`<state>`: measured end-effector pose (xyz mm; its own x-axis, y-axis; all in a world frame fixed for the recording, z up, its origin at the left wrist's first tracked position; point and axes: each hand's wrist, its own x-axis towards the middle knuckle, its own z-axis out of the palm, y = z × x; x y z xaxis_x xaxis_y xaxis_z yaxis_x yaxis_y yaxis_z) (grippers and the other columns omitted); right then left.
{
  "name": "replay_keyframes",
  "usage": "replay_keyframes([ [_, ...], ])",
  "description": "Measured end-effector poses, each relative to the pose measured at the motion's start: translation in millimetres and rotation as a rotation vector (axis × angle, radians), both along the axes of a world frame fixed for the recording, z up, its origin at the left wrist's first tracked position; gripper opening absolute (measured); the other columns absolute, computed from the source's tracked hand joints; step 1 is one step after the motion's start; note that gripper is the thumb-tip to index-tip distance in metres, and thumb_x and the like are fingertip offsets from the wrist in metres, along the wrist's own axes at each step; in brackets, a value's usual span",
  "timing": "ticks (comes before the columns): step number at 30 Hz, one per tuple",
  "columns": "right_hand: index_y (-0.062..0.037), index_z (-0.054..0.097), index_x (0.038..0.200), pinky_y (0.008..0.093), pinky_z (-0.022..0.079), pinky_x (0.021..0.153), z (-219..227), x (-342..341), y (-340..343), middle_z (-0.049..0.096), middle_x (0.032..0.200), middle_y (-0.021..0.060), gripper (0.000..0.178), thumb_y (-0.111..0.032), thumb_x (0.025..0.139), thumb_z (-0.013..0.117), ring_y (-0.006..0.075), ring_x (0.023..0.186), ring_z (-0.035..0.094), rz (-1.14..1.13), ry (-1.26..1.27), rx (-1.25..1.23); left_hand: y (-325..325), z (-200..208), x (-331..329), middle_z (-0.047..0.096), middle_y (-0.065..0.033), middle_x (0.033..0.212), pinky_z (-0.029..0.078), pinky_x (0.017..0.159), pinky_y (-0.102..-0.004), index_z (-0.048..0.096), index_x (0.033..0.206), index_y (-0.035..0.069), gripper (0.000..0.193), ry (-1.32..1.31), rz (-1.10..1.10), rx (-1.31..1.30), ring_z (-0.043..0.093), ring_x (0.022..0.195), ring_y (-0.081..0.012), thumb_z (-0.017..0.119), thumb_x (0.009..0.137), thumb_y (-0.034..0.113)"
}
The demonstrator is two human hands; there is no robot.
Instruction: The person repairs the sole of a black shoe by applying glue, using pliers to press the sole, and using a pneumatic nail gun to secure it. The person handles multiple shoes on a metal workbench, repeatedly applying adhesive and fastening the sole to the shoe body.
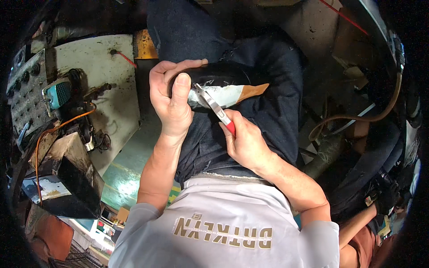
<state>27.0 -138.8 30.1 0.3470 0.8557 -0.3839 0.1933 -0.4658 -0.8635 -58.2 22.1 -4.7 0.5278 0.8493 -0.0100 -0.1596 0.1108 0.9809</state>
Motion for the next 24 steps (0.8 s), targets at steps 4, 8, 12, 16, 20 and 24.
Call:
replay_keyframes([
  [4,0.0001,0.048,0.119,0.0427,0.053,0.07,15,4,-2,0.063,0.087,0.0224,0.029,-0.002,0.093,0.061,0.0406,0.081,0.066,0.081,-0.03,-0.034,0,-1,-1,0.067,-0.0263,0.109,0.05,0.098,-0.0395,0.038,0.117,-0.001,0.034,-0.011,-0.013,-0.014,0.067,0.104,-0.0305,0.06,0.099,0.018],
  [8,0.0029,0.044,0.118,0.0484,0.051,0.068,38,9,-11,0.059,0.083,0.0251,0.03,0.003,0.09,0.056,0.0431,0.078,0.063,0.222,-0.07,-0.091,-7,-2,-7,0.067,-0.025,0.112,0.05,0.098,-0.0389,0.038,0.122,-0.001,0.038,-0.002,-0.017,-0.015,0.066,0.108,-0.0301,0.062,0.098,0.017],
  [12,0.0052,0.045,0.114,0.0511,0.051,0.068,34,16,-8,0.058,0.084,0.0258,0.031,0.007,0.084,0.054,0.0436,0.079,0.062,0.33,-0.262,-0.09,3,19,-5,0.064,-0.0224,0.124,0.046,0.102,-0.0354,0.042,0.139,-0.003,0.056,0.093,-0.154,-0.132,0.061,0.115,-0.0251,0.068,0.095,0.021],
  [16,0.0053,0.048,0.108,0.0514,0.052,0.068,40,23,-1,0.062,0.083,0.0283,0.018,-0.005,0.095,0.044,0.0452,0.077,0.063,0.311,-0.198,-0.209,18,48,-2,0.063,-0.0185,0.13,0.044,0.103,-0.034,0.054,0.134,-0.005,0.052,0.325,-0.305,-0.306,0.06,0.117,-0.0218,0.072,0.089,0.012],
  [20,0.0047,0.049,0.123,0.0456,0.053,0.077,75,53,-5,0.066,0.097,0.0285,0.028,-0.008,0.099,0.052,0.0422,0.09,0.067,0.37,-0.112,-0.148,18,38,-9,0.063,-0.0198,0.129,0.043,0.105,-0.035,0.054,0.133,-0.007,0.053,0.277,-0.318,-0.311,0.058,0.12,-0.0241,0.071,0.085,0.01],
  [24,-0.0004,0.052,0.12,0.034,0.055,0.072,135,104,-12,0.065,0.083,0.01,0.024,-0.015,0.101,0.053,0.0153,0.076,0.068,0.085,0.057,-0.042,16,47,-7,0.062,-0.0215,0.128,0.045,0.103,-0.0345,0.053,0.132,-0.008,0.055,0.24,-0.347,-0.286,0.06,0.117,-0.0246,0.073,0.083,0.009],
])
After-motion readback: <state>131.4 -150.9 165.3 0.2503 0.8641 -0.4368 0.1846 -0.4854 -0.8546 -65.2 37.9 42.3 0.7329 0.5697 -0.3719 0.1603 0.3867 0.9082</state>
